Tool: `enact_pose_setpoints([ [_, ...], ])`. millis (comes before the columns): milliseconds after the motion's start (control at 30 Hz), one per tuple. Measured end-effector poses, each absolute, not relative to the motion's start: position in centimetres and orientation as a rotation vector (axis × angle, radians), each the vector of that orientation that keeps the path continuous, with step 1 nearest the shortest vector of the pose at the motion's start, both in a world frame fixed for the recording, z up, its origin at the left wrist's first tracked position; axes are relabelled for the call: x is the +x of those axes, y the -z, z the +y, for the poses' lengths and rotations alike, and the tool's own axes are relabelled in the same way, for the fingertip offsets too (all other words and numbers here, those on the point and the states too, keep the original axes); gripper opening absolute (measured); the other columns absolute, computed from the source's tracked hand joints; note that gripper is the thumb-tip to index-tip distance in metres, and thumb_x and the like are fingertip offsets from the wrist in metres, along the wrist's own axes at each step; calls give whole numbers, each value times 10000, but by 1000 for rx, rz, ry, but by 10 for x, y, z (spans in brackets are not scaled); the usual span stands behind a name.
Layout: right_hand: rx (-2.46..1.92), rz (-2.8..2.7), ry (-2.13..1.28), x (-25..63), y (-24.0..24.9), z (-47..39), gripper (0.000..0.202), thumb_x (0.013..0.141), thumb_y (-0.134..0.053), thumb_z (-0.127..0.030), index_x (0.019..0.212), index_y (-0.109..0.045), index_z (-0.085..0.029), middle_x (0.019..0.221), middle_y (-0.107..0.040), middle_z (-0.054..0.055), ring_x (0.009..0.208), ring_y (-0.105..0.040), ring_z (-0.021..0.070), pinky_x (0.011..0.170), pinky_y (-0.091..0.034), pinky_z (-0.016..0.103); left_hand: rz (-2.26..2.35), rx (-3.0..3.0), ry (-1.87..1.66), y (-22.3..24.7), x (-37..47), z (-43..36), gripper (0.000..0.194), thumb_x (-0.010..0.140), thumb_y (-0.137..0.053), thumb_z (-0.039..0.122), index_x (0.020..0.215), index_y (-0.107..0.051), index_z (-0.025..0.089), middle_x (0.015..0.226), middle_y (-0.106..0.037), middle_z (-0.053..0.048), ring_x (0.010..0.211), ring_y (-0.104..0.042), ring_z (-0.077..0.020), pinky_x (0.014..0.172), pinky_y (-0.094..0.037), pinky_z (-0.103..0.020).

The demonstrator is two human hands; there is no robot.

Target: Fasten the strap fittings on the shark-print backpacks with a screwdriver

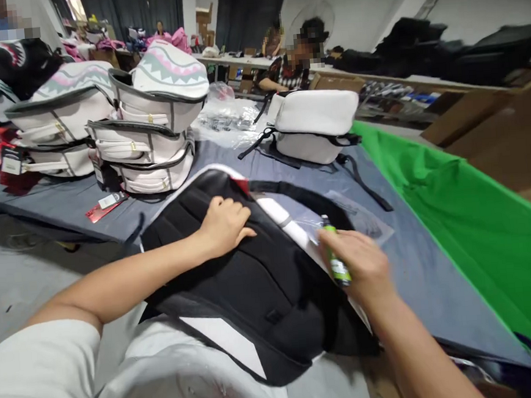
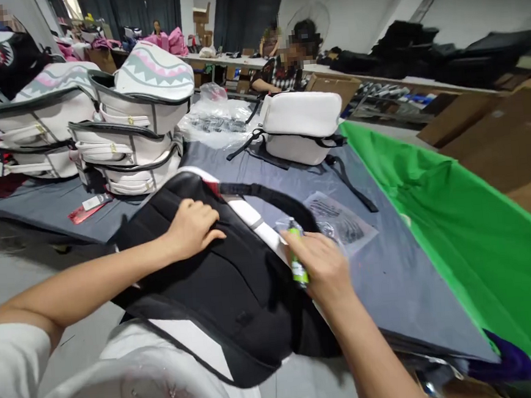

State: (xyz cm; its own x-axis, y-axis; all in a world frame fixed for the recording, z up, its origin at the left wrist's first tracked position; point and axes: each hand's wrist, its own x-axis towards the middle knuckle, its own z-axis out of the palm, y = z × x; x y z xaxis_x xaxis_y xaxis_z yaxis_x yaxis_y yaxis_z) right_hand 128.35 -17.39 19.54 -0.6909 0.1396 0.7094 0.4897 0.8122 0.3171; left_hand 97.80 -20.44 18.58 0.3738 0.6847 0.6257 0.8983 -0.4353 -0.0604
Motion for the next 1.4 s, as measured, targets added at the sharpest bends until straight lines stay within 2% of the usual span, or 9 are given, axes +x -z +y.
enact_pose_setpoints([
  [100,-560,-2379,486,1259,-171,-175,424,955,-517,-158,1370,-560,-233,1072,-733,110,952,-697,253,815,-550,439,-1300,-2437,631,-176,976,-176,232,866,-673,338,1013,-629,163,993,-708,-69,953,-632,-221,882,-368,-373],
  [300,-558,-2236,225,1185,-150,-174,514,936,-523,-111,1435,-471,-225,1227,-660,139,1145,-618,264,916,-537,457,-1283,-2472,425,-198,944,-172,191,860,-672,341,921,-639,163,867,-689,-48,831,-628,-201,709,-380,-314],
  [433,-455,-2099,76,1162,-148,-163,556,890,-543,-29,1402,-493,-238,1101,-690,110,1034,-645,244,877,-550,438,-1140,-2512,551,-199,930,-191,167,944,-546,301,901,-634,165,845,-672,-46,792,-605,-178,714,-414,-306],
  [533,-434,-2064,57,1157,-145,-161,575,858,-556,15,1377,-505,-227,1085,-676,119,1007,-633,248,861,-543,444,-1164,-2459,741,-218,924,-178,192,955,-525,280,1089,-623,183,1084,-680,-79,1006,-600,-200,861,-440,-331],
  [700,-478,-2116,21,1159,-144,-180,498,835,-585,-10,1282,-541,-223,1014,-650,99,967,-611,248,839,-532,453,-1344,-2547,370,-243,942,-124,1060,670,-835,411,1519,-231,212,1520,-383,-184,1361,-368,-354,1021,-367,-455],
  [867,-500,-2190,-6,1167,-139,-194,440,816,-592,-20,1213,-551,-205,995,-647,102,929,-599,238,820,-538,446,-1252,-2557,292,-226,960,-120,1041,745,-769,403,1547,-151,160,1465,-453,-175,1271,-461,-312,1009,-359,-404],
  [1067,-500,-2166,-61,1167,-141,-187,421,859,-576,-157,1274,-518,-193,1050,-653,125,959,-609,273,833,-517,489,-1239,-2449,273,-214,962,-138,1301,648,-811,556,1568,33,188,1604,-207,-203,1407,-283,-371,1123,-200,-518],
  [1200,-579,-2184,-126,1171,-142,-181,370,931,-513,-292,1290,-520,-201,1033,-656,122,940,-609,280,799,-517,474,-1266,-2401,234,-208,970,-128,1241,698,-802,477,1571,40,217,1517,-366,-186,1245,-447,-338,1037,-317,-485],
  [1400,-756,-2195,-183,1182,-150,-172,441,888,-587,-216,1306,-445,-220,1066,-670,105,934,-664,244,816,-543,418,-1243,-2412,267,-205,971,-124,1001,819,-690,396,1573,-72,170,1428,-458,-188,1240,-440,-332,1039,-311,-482],
])
